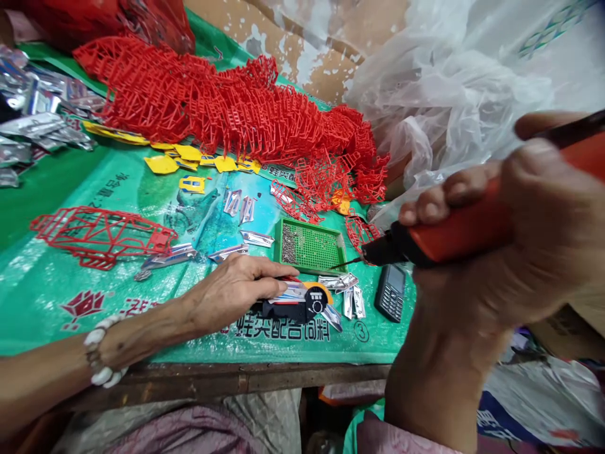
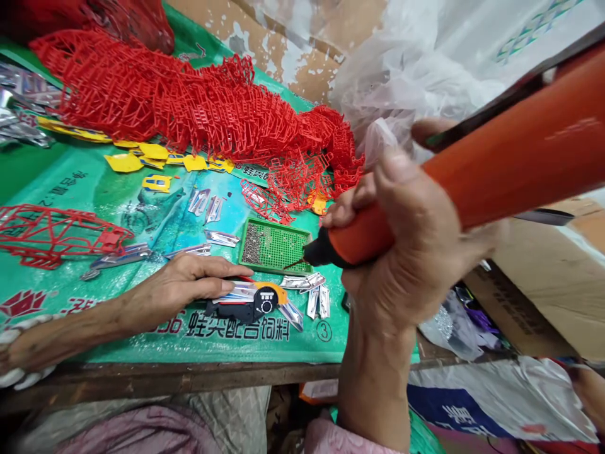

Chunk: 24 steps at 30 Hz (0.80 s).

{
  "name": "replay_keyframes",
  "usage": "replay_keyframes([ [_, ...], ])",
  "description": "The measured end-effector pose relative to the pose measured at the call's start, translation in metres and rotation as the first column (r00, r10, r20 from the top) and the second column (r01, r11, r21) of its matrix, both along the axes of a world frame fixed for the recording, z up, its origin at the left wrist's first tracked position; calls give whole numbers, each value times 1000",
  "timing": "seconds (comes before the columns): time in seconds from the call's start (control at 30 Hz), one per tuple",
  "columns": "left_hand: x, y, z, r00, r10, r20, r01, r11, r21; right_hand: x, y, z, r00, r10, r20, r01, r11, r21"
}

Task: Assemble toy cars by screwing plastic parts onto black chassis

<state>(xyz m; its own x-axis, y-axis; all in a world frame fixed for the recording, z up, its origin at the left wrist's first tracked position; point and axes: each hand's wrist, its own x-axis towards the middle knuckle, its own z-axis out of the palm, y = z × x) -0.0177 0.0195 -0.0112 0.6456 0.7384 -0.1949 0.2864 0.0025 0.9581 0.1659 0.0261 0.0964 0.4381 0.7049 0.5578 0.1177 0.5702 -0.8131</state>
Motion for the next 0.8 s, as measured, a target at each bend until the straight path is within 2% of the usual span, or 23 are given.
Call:
replay_keyframes([
  [0.07,1,1,1,1000,24,0,-24,999,-26,-11,-5,10,997,69,-44,-71,997,-36],
  [0.13,2,1,1,999,48,16,-46,997,-62,-18,-11,14,991,67,-112,-80,991,-109],
  [0.2,3,2,1,998,53,36,-50,995,-83,-22,-16,14,984,86,-154,-103,989,-103],
  [0.3,3,3,1,997,53,61,-47,994,-94,-23,-23,6,958,283,-43,-285,956,-67],
  [0.37,2,3,0,996,50,72,-43,994,-96,-24,-26,0,941,337,41,-337,941,-16],
  [0.43,2,3,0,996,50,76,-43,995,-86,-28,-27,-4,949,304,79,-308,950,46],
  [0.6,2,2,-3,994,44,97,-41,999,-33,-34,-28,-8,952,272,141,-274,962,-1],
  [0.8,2,2,-9,989,38,144,-32,998,-47,-39,-32,-8,955,265,135,-267,964,-5],
])
